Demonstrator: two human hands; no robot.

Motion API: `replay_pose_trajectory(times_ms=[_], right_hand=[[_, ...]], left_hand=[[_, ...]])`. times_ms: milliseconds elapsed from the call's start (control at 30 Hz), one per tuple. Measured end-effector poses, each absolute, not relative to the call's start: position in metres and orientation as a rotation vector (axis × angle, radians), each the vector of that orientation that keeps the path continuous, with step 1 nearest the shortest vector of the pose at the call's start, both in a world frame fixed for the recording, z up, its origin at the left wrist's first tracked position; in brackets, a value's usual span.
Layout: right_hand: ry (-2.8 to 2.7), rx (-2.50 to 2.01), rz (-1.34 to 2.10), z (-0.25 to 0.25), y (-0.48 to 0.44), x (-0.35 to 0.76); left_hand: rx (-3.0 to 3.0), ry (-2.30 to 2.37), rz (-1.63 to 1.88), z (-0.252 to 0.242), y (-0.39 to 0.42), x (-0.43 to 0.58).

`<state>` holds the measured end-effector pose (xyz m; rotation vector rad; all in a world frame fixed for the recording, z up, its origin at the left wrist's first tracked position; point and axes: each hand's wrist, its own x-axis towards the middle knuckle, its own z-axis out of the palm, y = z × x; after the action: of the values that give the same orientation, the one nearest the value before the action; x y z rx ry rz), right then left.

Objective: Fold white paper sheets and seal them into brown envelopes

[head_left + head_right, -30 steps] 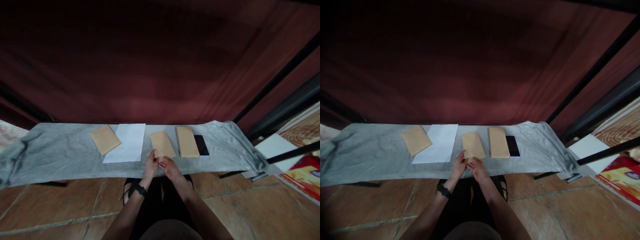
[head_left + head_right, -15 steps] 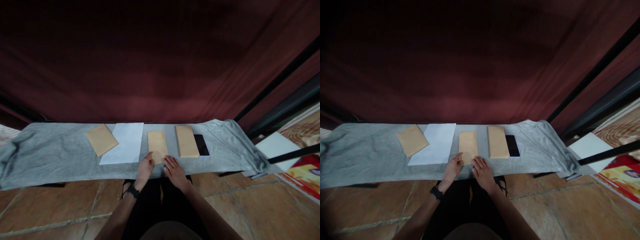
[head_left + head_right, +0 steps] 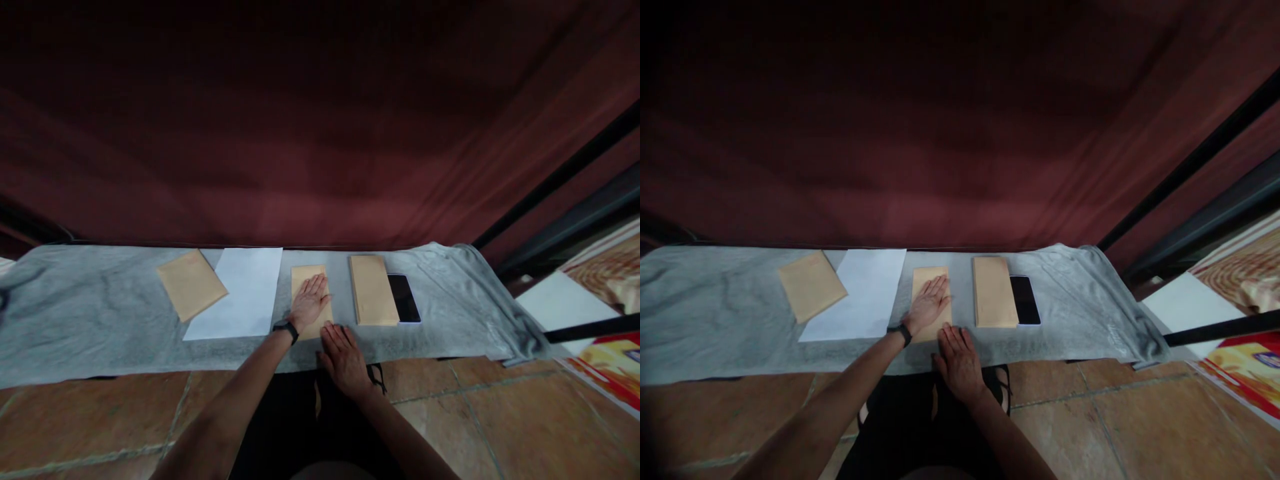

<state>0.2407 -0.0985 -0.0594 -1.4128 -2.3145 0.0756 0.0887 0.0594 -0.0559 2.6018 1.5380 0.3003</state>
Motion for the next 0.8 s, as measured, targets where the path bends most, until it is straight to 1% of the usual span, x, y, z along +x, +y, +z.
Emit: replay_pose_trajectory(times_ms=[167, 300, 500, 800], right_hand=[[-2.324, -1.387, 0.091, -0.058, -0.098, 0.242], [-2.31, -1.379, 0.122, -0.058, -0.097, 0.242], [-2.229, -1.396, 0.259, -0.06, -0.097, 0.241], [-1.978, -1.405, 0.392, -0.07, -0.095, 0.243]], left_hand=[[2.637, 1.48, 0.274, -0.055, 0.094, 0.092], [2.656, 1.416, 0.26, -0.058, 0.095, 0.088], [2.686, 1.174, 0.3, -0.06, 0.059, 0.075], [2.683, 0.98, 0.294, -0.047, -0.003, 0.06]])
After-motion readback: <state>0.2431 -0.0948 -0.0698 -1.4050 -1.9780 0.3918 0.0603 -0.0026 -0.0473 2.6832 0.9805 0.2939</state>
